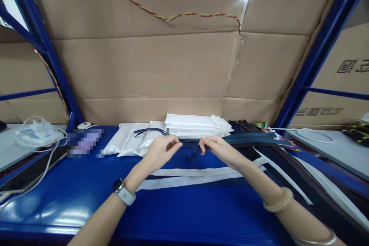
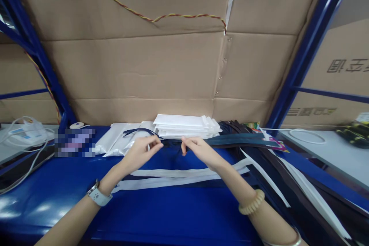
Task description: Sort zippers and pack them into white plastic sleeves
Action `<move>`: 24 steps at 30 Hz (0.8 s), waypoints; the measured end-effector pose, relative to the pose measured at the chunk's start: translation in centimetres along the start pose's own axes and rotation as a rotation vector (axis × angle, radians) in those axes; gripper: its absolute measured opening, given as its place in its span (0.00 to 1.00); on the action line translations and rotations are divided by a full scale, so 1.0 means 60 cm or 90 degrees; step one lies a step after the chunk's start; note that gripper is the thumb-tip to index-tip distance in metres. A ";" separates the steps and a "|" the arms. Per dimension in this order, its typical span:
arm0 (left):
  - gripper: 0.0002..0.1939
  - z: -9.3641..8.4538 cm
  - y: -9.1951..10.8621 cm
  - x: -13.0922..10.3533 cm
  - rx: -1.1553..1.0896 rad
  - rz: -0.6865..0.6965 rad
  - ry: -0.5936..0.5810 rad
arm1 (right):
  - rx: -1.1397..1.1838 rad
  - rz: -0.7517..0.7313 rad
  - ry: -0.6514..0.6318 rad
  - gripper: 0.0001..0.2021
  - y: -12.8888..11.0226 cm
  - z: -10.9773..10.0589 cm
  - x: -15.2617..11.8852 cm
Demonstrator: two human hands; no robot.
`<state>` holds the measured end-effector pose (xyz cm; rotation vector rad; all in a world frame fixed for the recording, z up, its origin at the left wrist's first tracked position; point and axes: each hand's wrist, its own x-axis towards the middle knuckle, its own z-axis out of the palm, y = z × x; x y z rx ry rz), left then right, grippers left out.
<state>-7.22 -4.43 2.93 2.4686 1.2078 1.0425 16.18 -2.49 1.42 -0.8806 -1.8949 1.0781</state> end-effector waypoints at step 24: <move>0.11 0.031 0.023 -0.009 0.204 0.093 -0.112 | -0.064 0.024 -0.012 0.13 0.012 0.038 0.000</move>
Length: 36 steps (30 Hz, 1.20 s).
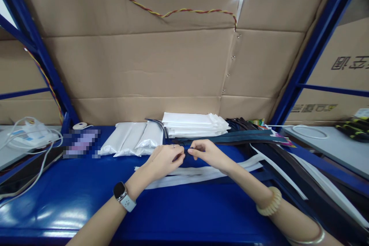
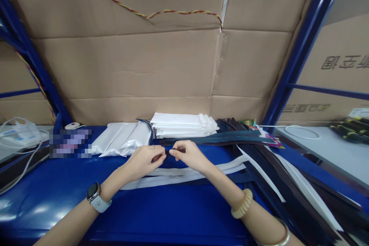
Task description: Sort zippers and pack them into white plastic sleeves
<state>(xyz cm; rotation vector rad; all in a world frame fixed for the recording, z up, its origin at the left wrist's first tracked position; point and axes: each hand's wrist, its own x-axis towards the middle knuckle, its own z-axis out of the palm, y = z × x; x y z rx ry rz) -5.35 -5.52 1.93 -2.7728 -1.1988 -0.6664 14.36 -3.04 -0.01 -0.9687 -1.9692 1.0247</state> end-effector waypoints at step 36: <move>0.15 -0.047 -0.011 -0.003 -0.261 -0.045 -0.051 | 0.212 0.067 -0.126 0.32 -0.042 0.019 -0.008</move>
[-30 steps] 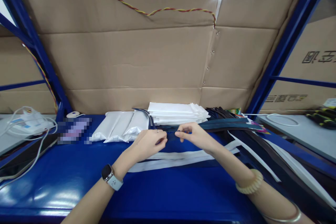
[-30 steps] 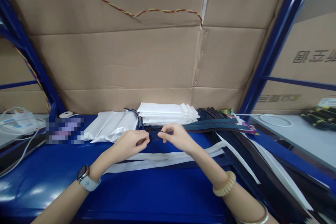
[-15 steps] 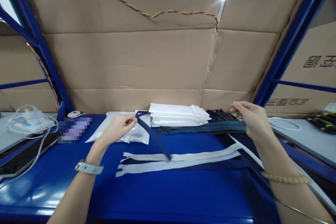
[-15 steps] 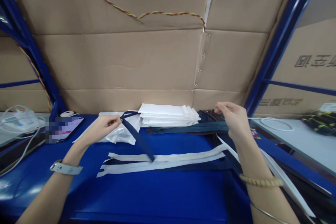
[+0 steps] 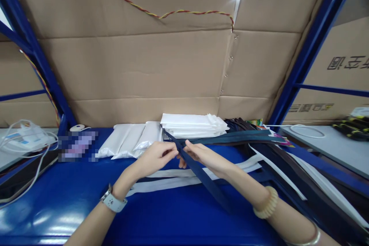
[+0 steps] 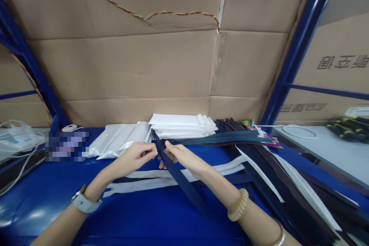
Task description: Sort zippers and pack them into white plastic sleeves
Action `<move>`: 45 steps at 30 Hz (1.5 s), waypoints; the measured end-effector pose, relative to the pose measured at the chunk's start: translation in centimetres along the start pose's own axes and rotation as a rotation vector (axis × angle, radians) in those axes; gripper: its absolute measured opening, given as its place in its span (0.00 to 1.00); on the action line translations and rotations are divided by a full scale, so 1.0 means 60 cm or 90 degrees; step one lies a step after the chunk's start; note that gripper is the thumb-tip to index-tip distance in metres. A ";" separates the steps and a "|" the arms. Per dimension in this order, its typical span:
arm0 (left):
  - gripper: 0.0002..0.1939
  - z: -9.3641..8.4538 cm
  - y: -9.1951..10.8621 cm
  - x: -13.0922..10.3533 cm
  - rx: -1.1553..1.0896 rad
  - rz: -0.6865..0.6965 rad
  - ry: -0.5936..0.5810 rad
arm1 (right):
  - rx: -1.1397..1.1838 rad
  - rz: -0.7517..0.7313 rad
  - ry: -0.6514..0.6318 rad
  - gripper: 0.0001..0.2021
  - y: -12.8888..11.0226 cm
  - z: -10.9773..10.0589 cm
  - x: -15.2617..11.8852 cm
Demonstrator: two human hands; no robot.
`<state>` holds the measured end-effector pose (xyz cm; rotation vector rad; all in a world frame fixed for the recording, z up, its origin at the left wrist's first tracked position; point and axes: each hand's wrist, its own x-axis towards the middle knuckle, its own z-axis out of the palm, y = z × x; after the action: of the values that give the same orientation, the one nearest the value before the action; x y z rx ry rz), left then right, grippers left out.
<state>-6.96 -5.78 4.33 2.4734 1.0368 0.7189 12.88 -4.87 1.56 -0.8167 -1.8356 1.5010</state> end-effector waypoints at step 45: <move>0.13 -0.026 -0.017 -0.007 0.228 -0.091 0.160 | -0.305 0.020 -0.007 0.21 -0.047 -0.143 -0.057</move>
<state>-8.65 -5.21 4.94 2.6095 1.5385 0.8808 21.54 -2.88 5.44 -1.0584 -2.2366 1.0911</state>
